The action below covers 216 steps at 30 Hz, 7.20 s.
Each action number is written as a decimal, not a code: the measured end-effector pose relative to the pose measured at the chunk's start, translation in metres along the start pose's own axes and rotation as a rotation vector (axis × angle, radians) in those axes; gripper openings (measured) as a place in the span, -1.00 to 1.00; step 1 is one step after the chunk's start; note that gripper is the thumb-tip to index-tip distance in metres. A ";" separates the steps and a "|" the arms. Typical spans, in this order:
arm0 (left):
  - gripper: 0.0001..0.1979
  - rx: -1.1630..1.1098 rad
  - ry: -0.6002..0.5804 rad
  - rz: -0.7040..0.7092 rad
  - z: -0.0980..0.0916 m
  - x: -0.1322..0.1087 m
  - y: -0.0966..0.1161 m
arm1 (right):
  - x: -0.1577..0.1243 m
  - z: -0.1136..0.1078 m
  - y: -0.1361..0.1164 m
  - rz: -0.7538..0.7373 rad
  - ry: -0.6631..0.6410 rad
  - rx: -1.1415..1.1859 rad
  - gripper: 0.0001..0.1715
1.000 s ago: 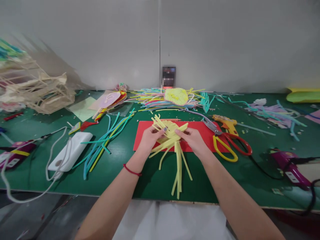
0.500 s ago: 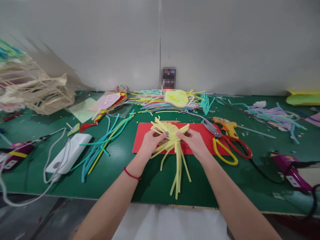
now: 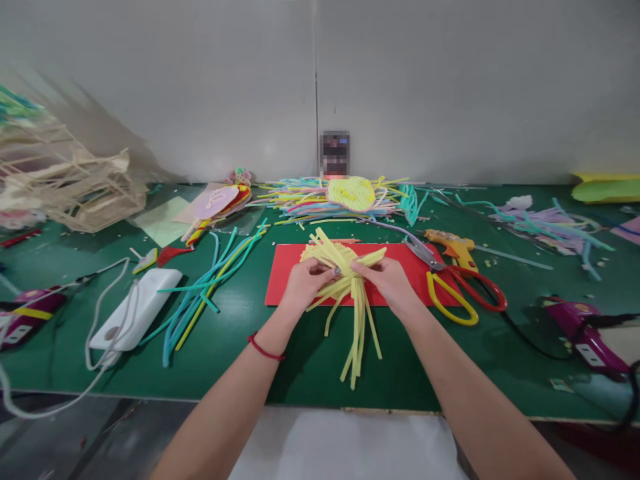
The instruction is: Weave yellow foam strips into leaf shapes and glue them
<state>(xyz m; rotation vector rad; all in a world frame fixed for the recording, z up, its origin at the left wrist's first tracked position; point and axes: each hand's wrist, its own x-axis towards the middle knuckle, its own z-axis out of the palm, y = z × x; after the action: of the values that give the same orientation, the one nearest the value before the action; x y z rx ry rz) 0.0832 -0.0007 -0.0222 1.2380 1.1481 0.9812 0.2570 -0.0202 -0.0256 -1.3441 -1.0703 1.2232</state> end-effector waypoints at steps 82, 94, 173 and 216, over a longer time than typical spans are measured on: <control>-0.66 0.226 -0.066 0.149 -0.035 -0.023 0.007 | -0.047 -0.018 -0.009 0.077 -0.098 -0.104 -0.54; -0.82 0.738 0.075 0.173 -0.055 0.026 0.011 | -0.020 -0.059 -0.001 0.141 0.098 0.048 -0.52; -0.47 1.398 -0.202 0.487 0.004 -0.066 -0.010 | -0.015 -0.013 -0.009 0.353 0.024 -0.276 -0.80; -0.49 1.406 -0.193 0.527 -0.004 -0.058 -0.021 | -0.021 0.002 0.010 -0.358 -0.003 -0.631 -0.69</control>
<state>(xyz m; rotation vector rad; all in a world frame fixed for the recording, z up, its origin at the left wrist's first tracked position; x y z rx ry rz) 0.0684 -0.0590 -0.0368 2.7744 1.3846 0.2484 0.2531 -0.0419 -0.0329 -1.5148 -1.7024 0.6379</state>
